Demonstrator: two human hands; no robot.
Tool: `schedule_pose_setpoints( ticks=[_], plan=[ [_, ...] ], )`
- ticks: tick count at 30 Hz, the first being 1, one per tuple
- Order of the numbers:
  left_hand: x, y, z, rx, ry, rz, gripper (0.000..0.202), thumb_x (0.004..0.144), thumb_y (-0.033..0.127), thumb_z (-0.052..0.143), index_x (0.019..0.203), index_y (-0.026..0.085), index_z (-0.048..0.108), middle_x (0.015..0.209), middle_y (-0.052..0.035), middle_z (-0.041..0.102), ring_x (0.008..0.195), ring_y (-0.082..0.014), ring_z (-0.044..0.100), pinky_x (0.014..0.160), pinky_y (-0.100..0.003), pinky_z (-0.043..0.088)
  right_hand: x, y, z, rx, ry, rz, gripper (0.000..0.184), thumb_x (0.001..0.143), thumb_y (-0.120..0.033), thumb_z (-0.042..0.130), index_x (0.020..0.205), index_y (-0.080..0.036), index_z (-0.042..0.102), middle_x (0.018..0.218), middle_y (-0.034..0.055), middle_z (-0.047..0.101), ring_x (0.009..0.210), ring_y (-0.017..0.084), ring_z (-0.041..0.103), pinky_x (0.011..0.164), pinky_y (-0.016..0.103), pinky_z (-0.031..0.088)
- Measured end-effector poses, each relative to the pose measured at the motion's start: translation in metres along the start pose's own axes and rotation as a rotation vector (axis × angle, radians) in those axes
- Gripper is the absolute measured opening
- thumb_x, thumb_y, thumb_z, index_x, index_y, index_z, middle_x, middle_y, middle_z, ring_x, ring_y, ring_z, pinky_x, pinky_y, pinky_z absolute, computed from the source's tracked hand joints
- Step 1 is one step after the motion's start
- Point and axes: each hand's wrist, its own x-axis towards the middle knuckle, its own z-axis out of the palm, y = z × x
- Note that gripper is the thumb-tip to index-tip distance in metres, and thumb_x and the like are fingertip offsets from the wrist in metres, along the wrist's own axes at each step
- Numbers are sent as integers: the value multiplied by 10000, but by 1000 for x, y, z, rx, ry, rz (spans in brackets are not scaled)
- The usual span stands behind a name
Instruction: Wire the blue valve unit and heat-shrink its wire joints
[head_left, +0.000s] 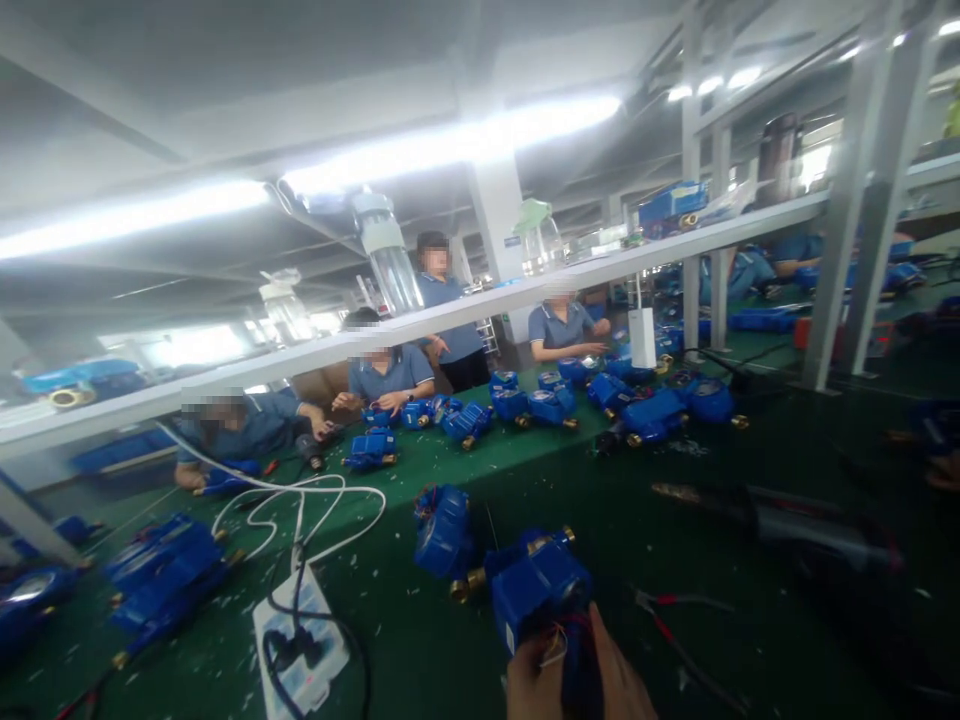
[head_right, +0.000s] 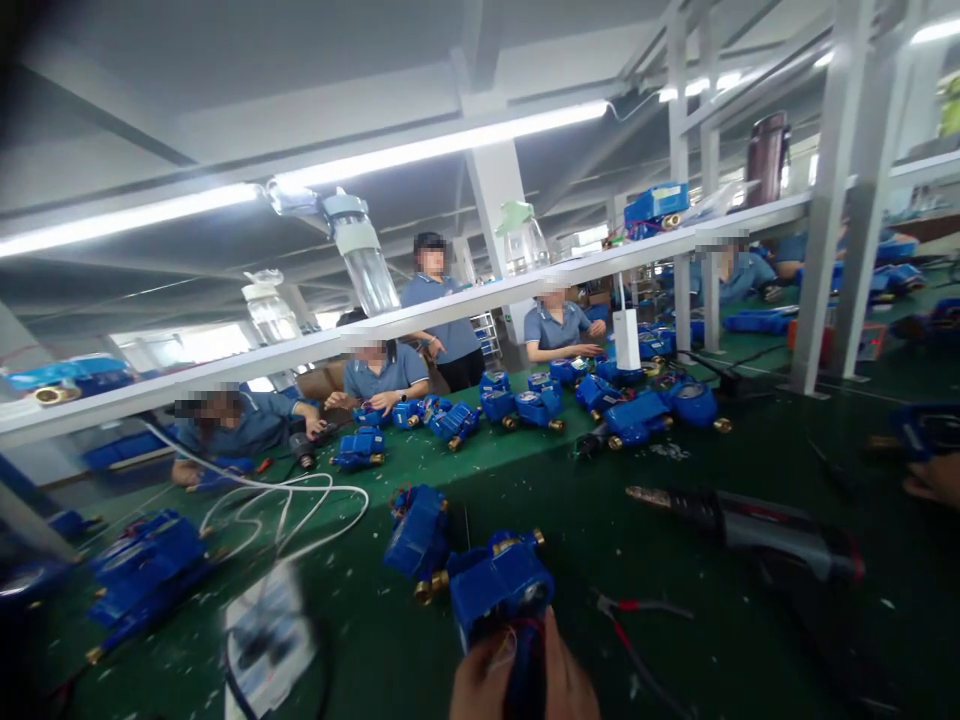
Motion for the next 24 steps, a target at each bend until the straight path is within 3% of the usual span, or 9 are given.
schedule_pose_setpoints(
  ticks=[4, 8, 18, 24],
  plan=[
    [-4, 2, 2, -19, 26, -13, 405, 578, 473, 716, 756, 108, 708, 791, -123, 712, 898, -309, 640, 822, -354, 499, 4, -7, -13, 28, -82, 77, 806, 652, -209, 574, 1401, -63, 313, 1393, 150, 399, 1273, 299, 397, 1038, 388, 369],
    [-3, -3, 3, -39, 63, -31, 387, 577, 450, 721, 764, 111, 702, 811, -131, 710, 916, -309, 638, 849, -364, 487, 4, -10, -21, 34, -161, 101, 760, 644, -207, 566, 1367, -71, 377, 1379, 136, 425, 1271, 275, 405, 1039, 369, 358],
    [8, -19, -2, -62, 65, -47, 323, 610, 351, 694, 806, 95, 689, 818, -150, 709, 878, -312, 645, 856, -390, 464, 2, -4, -17, 104, -124, 44, 715, 660, -229, 555, 1341, -69, 408, 1359, 145, 447, 1251, 272, 431, 1042, 375, 359],
    [13, -26, -4, -67, 64, -95, 377, 559, 387, 733, 796, 97, 690, 803, -150, 705, 879, -319, 646, 852, -386, 460, 3, 0, -17, 152, -128, 58, 715, 664, -264, 582, 1339, -102, 412, 1353, 133, 458, 1253, 276, 429, 1041, 387, 360]
  ],
)
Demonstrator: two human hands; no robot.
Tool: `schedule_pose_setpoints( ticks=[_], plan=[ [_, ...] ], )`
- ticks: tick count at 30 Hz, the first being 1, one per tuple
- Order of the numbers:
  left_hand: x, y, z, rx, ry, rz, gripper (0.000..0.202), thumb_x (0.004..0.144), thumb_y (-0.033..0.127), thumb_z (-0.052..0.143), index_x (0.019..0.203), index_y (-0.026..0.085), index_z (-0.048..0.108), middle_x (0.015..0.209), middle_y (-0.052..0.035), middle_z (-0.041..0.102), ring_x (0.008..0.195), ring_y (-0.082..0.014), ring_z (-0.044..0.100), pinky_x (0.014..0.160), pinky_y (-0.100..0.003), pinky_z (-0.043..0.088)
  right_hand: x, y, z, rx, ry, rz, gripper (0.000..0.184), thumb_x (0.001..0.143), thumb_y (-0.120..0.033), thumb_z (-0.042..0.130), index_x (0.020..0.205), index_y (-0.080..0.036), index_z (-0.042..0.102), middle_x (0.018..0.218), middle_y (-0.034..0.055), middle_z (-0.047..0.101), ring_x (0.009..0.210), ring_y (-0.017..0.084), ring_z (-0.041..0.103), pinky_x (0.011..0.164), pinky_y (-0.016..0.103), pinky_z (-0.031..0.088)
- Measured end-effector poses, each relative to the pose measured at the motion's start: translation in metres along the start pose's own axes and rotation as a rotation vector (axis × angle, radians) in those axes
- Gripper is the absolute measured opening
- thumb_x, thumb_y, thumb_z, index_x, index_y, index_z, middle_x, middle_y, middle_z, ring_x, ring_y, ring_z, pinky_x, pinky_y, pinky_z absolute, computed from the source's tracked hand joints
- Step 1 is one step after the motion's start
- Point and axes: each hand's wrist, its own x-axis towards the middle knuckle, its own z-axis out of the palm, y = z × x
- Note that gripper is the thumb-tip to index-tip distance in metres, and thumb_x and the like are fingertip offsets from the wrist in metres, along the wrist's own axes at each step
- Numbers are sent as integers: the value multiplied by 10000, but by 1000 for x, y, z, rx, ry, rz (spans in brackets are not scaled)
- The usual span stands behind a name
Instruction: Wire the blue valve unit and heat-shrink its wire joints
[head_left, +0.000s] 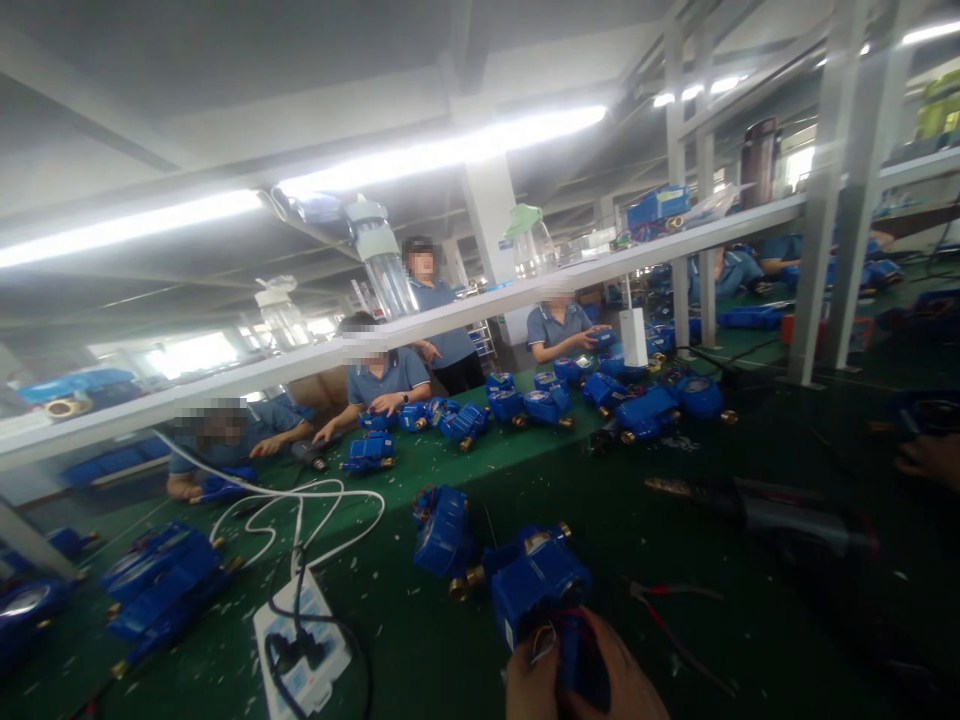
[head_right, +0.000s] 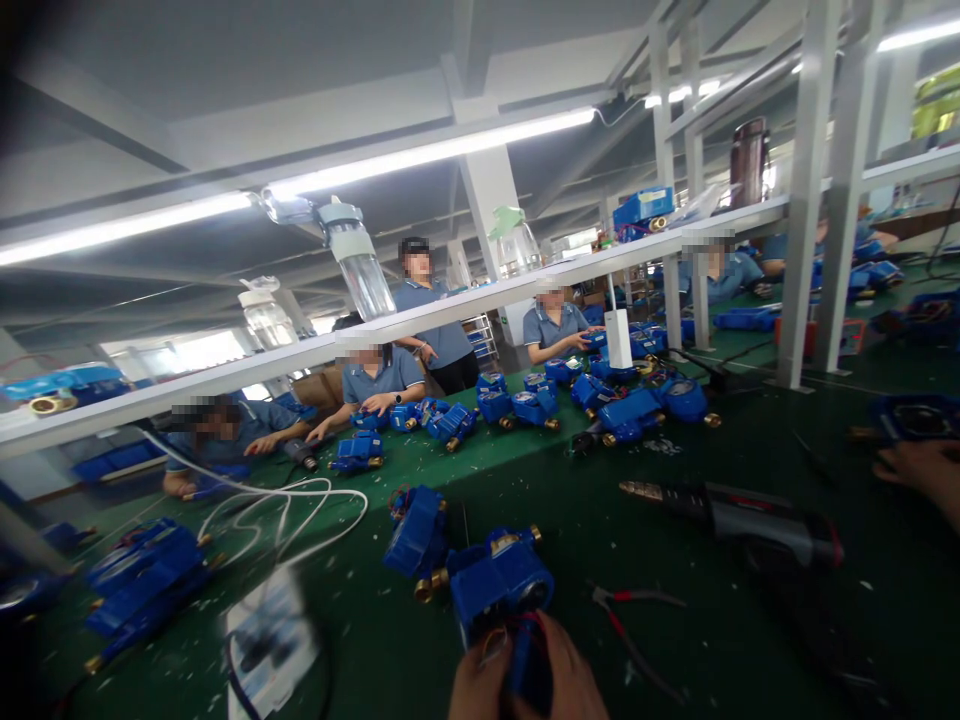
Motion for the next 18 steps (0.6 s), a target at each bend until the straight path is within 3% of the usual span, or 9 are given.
schedule_pose_setpoints(
  ticks=[10, 18],
  plan=[
    [9, -14, -4, 45, -85, -31, 533, 549, 512, 716, 822, 56, 676, 784, -156, 705, 858, -329, 644, 823, -397, 462, 0, 6, 1, 14, -34, -37, 739, 698, -332, 577, 1351, -51, 376, 1368, 167, 428, 1275, 275, 398, 1066, 377, 330],
    [-20, 21, 0, 27, -33, -41, 335, 578, 402, 722, 750, 116, 684, 758, -111, 702, 880, -299, 641, 865, -373, 456, -1, 1, -6, -10, -90, -33, 744, 705, -317, 555, 1367, -45, 353, 1395, 164, 392, 1299, 277, 361, 1084, 397, 303]
  ],
)
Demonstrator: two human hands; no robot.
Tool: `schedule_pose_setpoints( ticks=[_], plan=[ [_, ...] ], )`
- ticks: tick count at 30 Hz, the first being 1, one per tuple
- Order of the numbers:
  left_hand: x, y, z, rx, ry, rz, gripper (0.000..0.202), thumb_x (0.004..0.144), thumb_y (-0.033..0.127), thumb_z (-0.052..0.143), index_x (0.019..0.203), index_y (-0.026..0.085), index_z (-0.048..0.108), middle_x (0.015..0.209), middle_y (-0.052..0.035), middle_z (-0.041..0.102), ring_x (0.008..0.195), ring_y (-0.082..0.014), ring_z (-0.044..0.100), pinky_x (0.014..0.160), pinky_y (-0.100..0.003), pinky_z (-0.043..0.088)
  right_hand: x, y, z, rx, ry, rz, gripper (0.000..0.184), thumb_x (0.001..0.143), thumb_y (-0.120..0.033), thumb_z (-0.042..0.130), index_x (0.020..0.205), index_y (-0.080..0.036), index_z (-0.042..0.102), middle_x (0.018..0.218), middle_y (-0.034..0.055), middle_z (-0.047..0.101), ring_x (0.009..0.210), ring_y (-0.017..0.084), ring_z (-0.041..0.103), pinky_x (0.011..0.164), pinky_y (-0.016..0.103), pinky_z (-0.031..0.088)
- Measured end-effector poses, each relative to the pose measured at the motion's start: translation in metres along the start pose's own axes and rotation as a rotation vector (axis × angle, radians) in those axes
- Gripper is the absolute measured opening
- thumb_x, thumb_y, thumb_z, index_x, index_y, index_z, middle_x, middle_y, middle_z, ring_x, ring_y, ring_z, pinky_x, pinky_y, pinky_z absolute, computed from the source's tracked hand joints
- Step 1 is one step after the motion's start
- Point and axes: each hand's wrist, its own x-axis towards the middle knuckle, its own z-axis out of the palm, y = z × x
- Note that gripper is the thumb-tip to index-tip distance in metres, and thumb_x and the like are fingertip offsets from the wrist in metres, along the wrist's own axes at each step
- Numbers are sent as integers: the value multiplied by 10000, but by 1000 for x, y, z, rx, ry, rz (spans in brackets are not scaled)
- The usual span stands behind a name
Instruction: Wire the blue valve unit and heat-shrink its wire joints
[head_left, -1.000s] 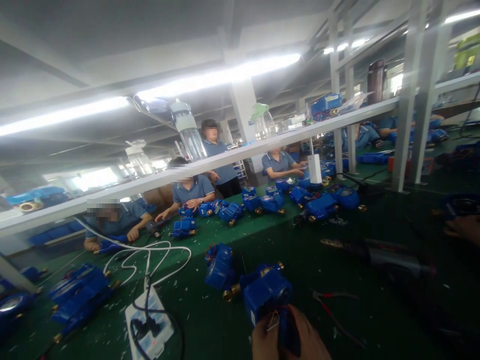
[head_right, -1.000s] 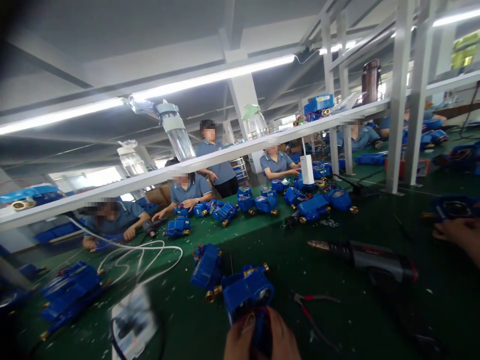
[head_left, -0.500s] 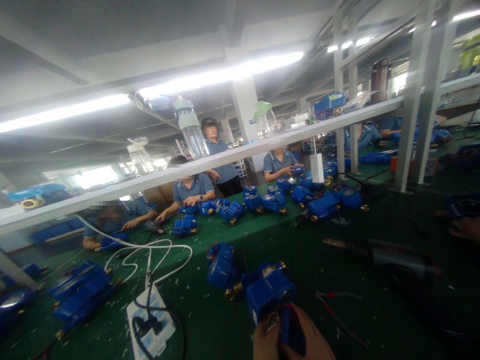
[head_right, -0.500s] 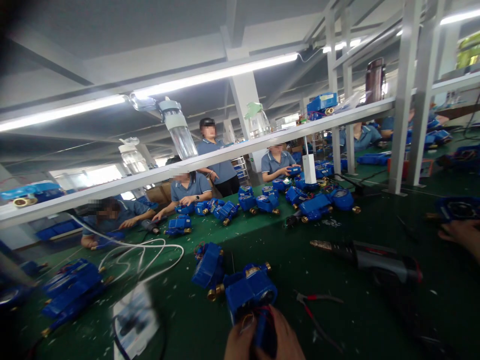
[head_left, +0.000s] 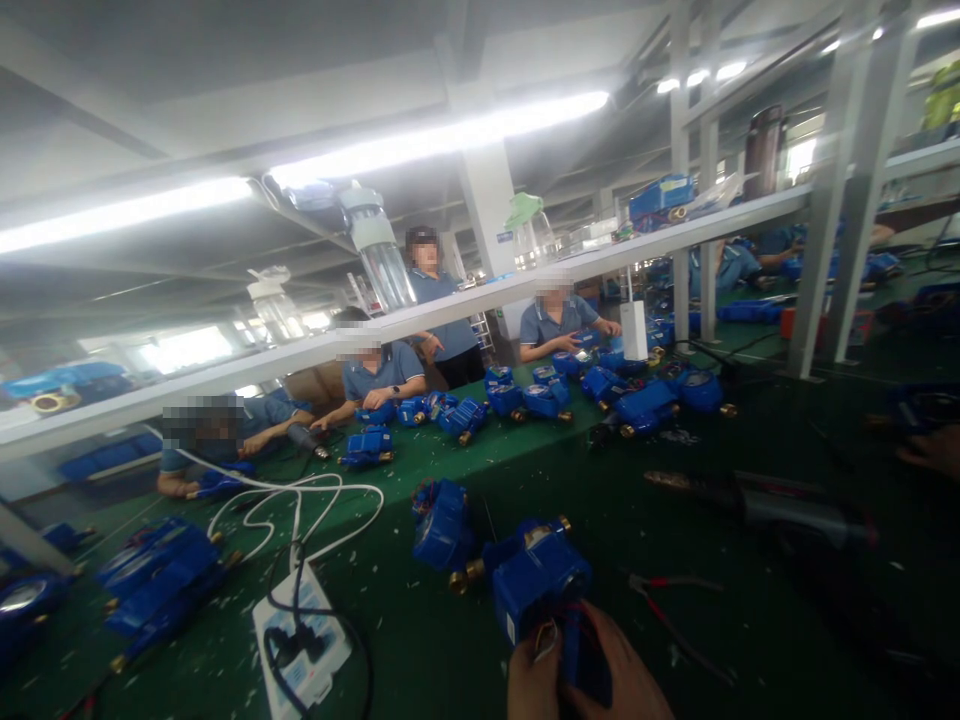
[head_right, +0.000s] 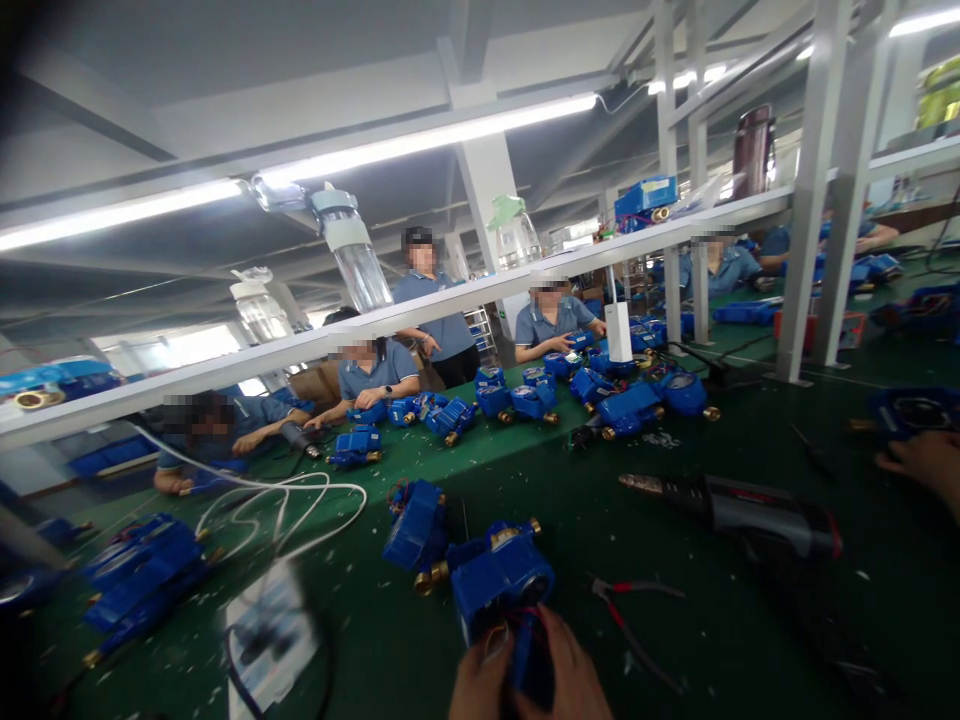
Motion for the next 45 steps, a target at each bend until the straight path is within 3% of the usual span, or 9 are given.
schedule_pose_setpoints(
  ticks=[5, 11, 14, 17, 21, 26, 37, 42, 45],
  plan=[
    [-13, 15, 1, 2, 10, -4, 336, 564, 391, 736, 740, 109, 686, 806, -131, 697, 913, -306, 629, 890, -373, 443, -2, -5, -7, -5, -21, 21, 753, 713, -339, 555, 1381, -64, 343, 1403, 156, 384, 1296, 286, 364, 1078, 416, 308],
    [-7, 5, 0, -11, -18, 41, 313, 629, 402, 680, 770, 122, 689, 837, -122, 695, 934, -294, 618, 895, -367, 439, -4, -6, -9, 10, -37, 28, 754, 724, -339, 550, 1390, -66, 325, 1412, 150, 373, 1299, 286, 358, 1081, 426, 303],
    [-5, -2, 1, -70, -64, 71, 317, 669, 417, 634, 778, 123, 683, 843, -122, 691, 896, -284, 623, 864, -378, 453, -6, -6, -6, 48, 60, 19, 707, 737, -330, 555, 1369, -89, 350, 1384, 149, 411, 1272, 274, 400, 1066, 420, 328],
    [-6, -9, 3, -179, -137, 133, 304, 701, 400, 596, 785, 117, 669, 829, -114, 685, 823, -255, 626, 812, -377, 466, -10, -7, -4, 71, 206, -81, 649, 739, -311, 583, 1325, -115, 385, 1316, 139, 478, 1231, 251, 447, 1054, 402, 343],
    [3, -21, 5, -256, -165, 110, 271, 738, 386, 577, 781, 131, 658, 819, -78, 683, 792, -197, 623, 828, -335, 455, -10, -5, -5, 87, 262, -152, 680, 722, -363, 646, 1310, -141, 388, 1273, 139, 502, 1193, 261, 474, 1023, 425, 372],
    [13, -34, 7, -395, -213, 101, 261, 757, 355, 589, 882, 138, 661, 908, -72, 693, 856, -193, 630, 880, -345, 443, -10, -4, -9, 109, 240, -142, 761, 720, -390, 662, 1364, -160, 327, 1341, 119, 447, 1246, 243, 421, 1054, 402, 343],
    [8, -34, 6, -325, -237, 55, 353, 752, 380, 628, 988, 118, 647, 975, -87, 684, 902, -201, 619, 927, -368, 412, -9, -8, -9, 125, 189, -137, 785, 720, -375, 666, 1378, -130, 315, 1350, 128, 430, 1264, 233, 395, 1077, 383, 314],
    [3, -27, 4, -304, -253, 78, 342, 781, 364, 605, 1035, 136, 633, 1074, -86, 659, 999, -209, 588, 963, -359, 397, -11, -9, -11, 152, 203, -167, 765, 734, -363, 666, 1379, -159, 309, 1358, 115, 419, 1272, 233, 379, 1080, 392, 309],
    [0, -18, 2, -352, -334, -21, 349, 790, 371, 597, 1060, 151, 623, 1114, -88, 644, 1020, -216, 585, 949, -351, 419, -11, -9, -10, 171, 209, -200, 779, 734, -366, 675, 1385, -172, 295, 1372, 107, 401, 1281, 234, 364, 1087, 398, 300]
  ],
)
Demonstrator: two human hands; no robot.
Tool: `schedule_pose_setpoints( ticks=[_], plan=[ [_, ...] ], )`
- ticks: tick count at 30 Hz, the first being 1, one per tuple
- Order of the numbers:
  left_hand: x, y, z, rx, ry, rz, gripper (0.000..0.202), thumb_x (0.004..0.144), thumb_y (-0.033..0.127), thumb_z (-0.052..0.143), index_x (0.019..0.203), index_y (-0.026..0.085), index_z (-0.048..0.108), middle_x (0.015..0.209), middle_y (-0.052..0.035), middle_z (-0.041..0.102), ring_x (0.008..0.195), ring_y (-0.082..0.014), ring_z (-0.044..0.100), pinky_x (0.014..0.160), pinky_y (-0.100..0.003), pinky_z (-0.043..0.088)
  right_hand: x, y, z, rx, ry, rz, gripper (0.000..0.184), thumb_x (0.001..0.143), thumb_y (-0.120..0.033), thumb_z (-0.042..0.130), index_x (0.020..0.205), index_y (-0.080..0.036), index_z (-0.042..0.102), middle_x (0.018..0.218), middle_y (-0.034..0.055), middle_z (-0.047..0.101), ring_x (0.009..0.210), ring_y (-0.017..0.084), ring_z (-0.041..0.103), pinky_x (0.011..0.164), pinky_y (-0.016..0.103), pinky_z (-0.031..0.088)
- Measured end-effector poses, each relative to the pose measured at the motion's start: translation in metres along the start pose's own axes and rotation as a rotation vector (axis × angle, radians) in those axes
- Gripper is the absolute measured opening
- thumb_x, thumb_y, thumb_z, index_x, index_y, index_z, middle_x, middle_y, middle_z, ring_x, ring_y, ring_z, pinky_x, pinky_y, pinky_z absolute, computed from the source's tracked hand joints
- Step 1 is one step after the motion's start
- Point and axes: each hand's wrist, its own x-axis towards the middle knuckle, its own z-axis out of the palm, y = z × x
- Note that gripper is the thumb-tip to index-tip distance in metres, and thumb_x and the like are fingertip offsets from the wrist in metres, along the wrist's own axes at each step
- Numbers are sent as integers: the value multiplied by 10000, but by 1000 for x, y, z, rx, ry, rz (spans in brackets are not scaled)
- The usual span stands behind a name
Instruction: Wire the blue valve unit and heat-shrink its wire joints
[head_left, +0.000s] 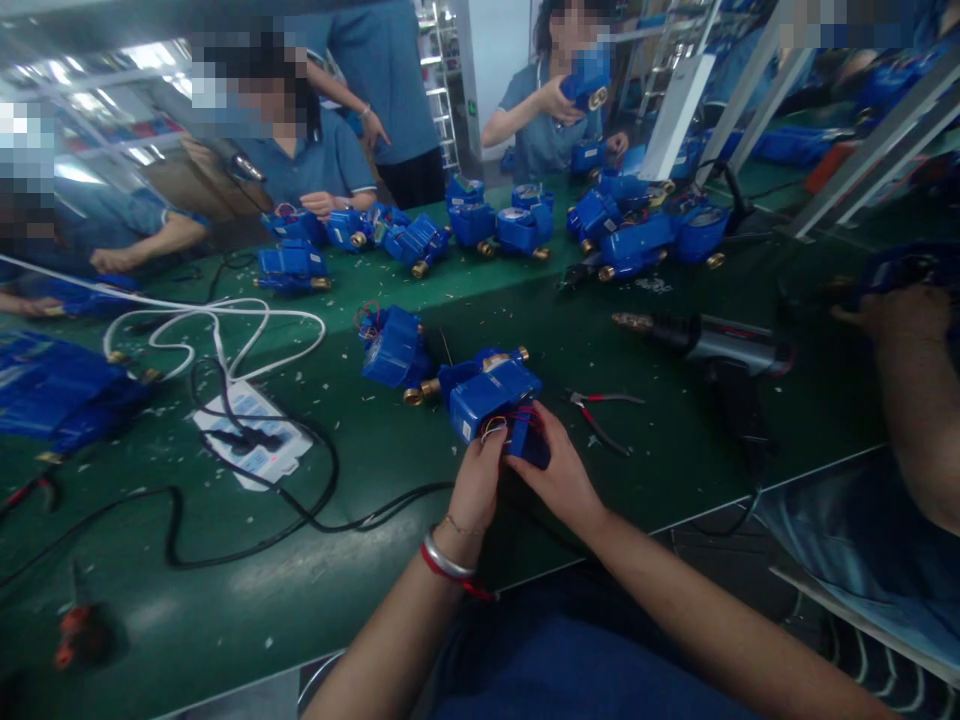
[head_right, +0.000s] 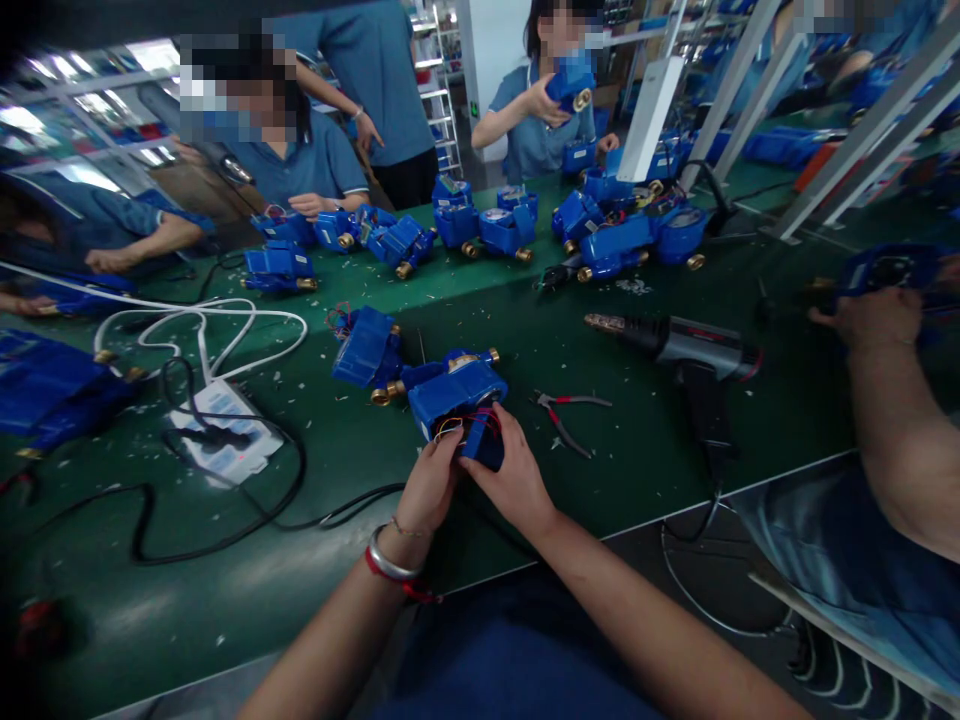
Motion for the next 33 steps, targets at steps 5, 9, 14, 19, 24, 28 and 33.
schedule_pose_setpoints(
  ticks=[5, 9, 14, 19, 24, 28, 33],
  plan=[
    [1, 6, 0, -165, -112, -232, 371, 800, 404, 585, 1093, 176, 602, 1076, -92, 651, 948, -220, 613, 864, -374, 486, -1, 2, -1, 23, -3, -23, 789, 737, -355, 681, 1394, -190, 275, 1383, 92, 380, 1289, 224, 347, 1088, 390, 306],
    [5, 1, -2, -208, -145, -278, 375, 793, 408, 599, 1079, 165, 607, 1048, -99, 655, 924, -219, 618, 855, -373, 494, 0, 3, 0, 10, 1, -46, 776, 743, -361, 674, 1389, -189, 279, 1376, 95, 380, 1289, 226, 340, 1095, 396, 293],
    [9, -5, -1, -310, -157, -306, 377, 798, 380, 602, 1111, 171, 587, 1059, -82, 651, 934, -204, 619, 861, -348, 495, -1, -2, 0, -46, -9, -106, 745, 763, -345, 641, 1386, -161, 277, 1368, 119, 380, 1299, 233, 322, 1096, 400, 286],
    [9, -6, -3, -282, -166, -291, 360, 809, 397, 581, 1110, 201, 564, 1044, -87, 652, 925, -237, 635, 817, -403, 514, -2, -3, -38, -245, -81, -210, 702, 841, -327, 526, 1434, -192, 173, 1464, 89, 257, 1360, 217, 214, 1118, 425, 226],
    [7, -2, -2, -238, -173, -307, 412, 815, 417, 566, 1157, 191, 526, 1114, -126, 629, 948, -266, 637, 838, -435, 503, 10, 42, -87, -633, -46, -69, 666, 830, -453, 522, 1388, -158, 310, 1464, 120, 249, 1356, 283, 208, 1107, 487, 180],
    [6, -1, -1, -241, -163, -309, 439, 810, 421, 571, 1168, 172, 520, 1112, -140, 625, 945, -272, 637, 851, -446, 497, 14, 71, -99, -843, -155, -22, 691, 817, -535, 492, 1380, -163, 343, 1408, 124, 341, 1327, 318, 242, 1090, 529, 163],
    [7, -1, -1, -257, -65, -293, 355, 800, 345, 599, 1104, 169, 552, 1020, -99, 646, 911, -237, 638, 836, -431, 508, 15, 61, -100, -882, -177, 43, 639, 818, -557, 464, 1336, -186, 416, 1308, 129, 410, 1217, 334, 366, 1036, 506, 275]
  ],
)
